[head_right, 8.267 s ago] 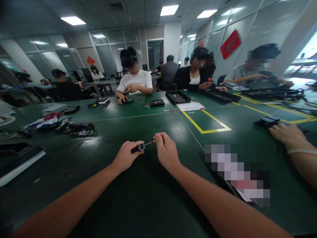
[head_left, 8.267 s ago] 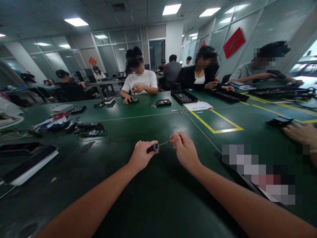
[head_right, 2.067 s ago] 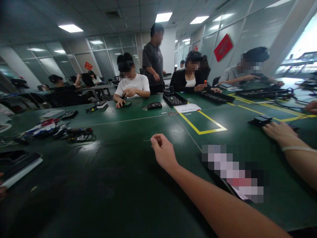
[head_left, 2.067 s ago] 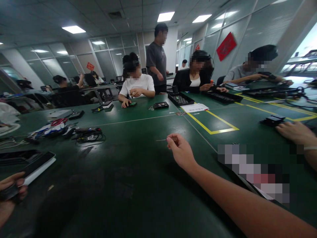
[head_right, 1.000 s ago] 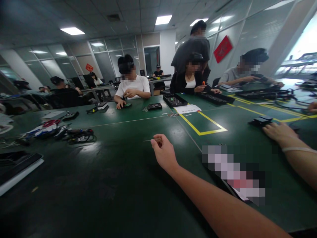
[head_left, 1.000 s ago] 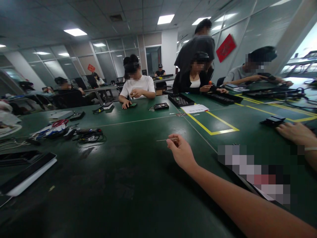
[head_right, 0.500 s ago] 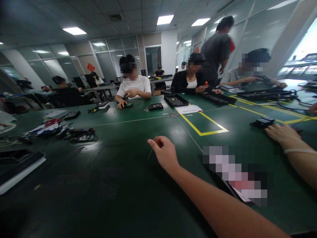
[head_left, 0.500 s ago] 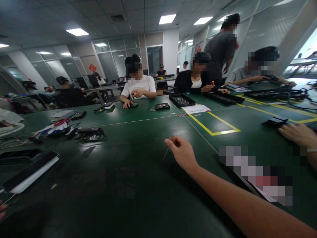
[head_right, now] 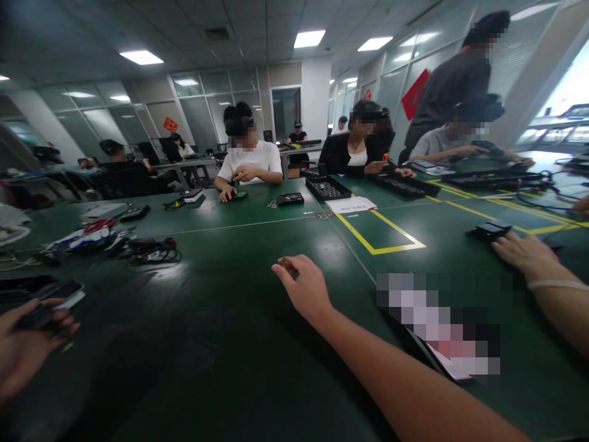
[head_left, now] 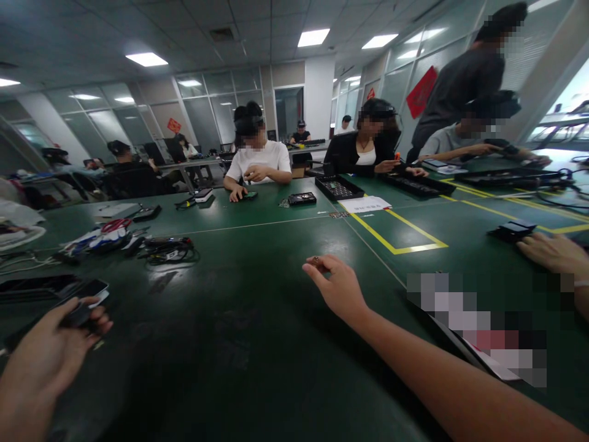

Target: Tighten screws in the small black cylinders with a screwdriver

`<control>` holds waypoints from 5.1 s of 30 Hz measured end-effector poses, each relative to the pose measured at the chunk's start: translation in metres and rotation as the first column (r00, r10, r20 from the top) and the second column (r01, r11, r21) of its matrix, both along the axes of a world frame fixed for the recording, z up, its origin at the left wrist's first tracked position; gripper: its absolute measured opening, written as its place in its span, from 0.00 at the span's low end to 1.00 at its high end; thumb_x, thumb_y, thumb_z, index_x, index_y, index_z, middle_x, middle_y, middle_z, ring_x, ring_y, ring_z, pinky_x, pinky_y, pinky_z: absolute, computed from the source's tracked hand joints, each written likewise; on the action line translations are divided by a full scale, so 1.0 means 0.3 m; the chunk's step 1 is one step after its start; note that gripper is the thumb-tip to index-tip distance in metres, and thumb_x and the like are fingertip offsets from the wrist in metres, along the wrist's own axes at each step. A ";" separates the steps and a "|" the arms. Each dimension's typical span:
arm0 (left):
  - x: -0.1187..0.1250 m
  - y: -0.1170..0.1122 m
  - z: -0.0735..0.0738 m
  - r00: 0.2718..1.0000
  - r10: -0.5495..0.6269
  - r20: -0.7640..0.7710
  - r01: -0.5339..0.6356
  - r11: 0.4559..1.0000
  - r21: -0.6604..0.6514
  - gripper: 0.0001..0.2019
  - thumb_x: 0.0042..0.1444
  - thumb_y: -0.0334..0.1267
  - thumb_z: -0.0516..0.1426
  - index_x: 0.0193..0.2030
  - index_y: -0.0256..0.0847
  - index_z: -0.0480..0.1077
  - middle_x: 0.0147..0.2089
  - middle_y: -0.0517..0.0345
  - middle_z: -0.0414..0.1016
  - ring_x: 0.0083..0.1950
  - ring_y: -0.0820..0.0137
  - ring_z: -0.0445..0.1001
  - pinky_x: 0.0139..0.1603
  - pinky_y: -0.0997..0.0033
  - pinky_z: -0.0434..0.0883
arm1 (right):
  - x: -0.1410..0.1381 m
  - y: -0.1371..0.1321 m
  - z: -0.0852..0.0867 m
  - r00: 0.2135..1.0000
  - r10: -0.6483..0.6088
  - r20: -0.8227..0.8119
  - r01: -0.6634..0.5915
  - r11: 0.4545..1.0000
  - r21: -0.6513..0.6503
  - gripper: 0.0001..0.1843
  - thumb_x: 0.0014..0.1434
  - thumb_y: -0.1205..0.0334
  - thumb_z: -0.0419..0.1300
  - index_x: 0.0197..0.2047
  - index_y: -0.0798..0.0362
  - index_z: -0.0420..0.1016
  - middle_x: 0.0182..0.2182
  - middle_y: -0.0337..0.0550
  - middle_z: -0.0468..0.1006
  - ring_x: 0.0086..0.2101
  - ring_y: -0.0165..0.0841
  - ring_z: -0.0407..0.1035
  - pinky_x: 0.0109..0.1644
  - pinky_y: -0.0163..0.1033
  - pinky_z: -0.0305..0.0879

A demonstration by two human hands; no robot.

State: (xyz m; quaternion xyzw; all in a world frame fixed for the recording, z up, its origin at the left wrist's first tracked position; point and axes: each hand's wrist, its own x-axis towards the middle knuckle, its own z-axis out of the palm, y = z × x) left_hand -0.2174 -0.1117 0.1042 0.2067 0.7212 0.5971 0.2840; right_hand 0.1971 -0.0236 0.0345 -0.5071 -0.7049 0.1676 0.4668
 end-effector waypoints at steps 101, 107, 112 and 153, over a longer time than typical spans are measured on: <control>0.695 0.312 -0.324 0.286 -0.632 -0.720 0.854 0.509 -0.108 0.16 0.57 0.31 0.63 0.53 0.46 0.74 0.48 0.55 0.77 0.51 0.60 0.74 0.55 0.56 0.69 | -0.013 -0.041 -0.006 0.964 0.061 -0.259 -0.086 0.992 -0.087 0.20 0.71 0.47 0.46 0.41 0.50 0.73 0.25 0.38 0.72 0.25 0.33 0.66 0.30 0.38 0.61; 0.694 0.317 -0.333 0.298 -0.635 -0.713 0.850 0.517 -0.105 0.17 0.58 0.31 0.62 0.54 0.47 0.74 0.50 0.55 0.77 0.52 0.60 0.74 0.56 0.56 0.69 | -0.008 -0.041 0.004 0.985 0.058 -0.163 -0.067 0.997 -0.048 0.08 0.68 0.58 0.49 0.44 0.48 0.67 0.31 0.39 0.75 0.30 0.35 0.70 0.34 0.39 0.61; 0.695 0.319 -0.331 0.297 -0.634 -0.714 0.849 0.518 -0.106 0.17 0.57 0.30 0.63 0.53 0.46 0.74 0.50 0.55 0.78 0.52 0.61 0.74 0.56 0.57 0.68 | -0.008 -0.039 0.012 0.997 0.037 -0.070 -0.040 0.998 -0.043 0.19 0.71 0.51 0.44 0.37 0.48 0.71 0.26 0.39 0.73 0.27 0.35 0.68 0.33 0.40 0.59; 0.703 0.303 -0.306 0.139 -0.534 -0.834 0.826 0.527 -0.200 0.16 0.62 0.33 0.58 0.56 0.50 0.72 0.55 0.57 0.77 0.59 0.61 0.71 0.72 0.40 0.47 | -0.008 0.043 -0.053 0.692 -0.104 -0.714 -0.208 0.919 -0.336 0.21 0.63 0.40 0.52 0.33 0.49 0.67 0.21 0.38 0.68 0.22 0.35 0.66 0.31 0.45 0.71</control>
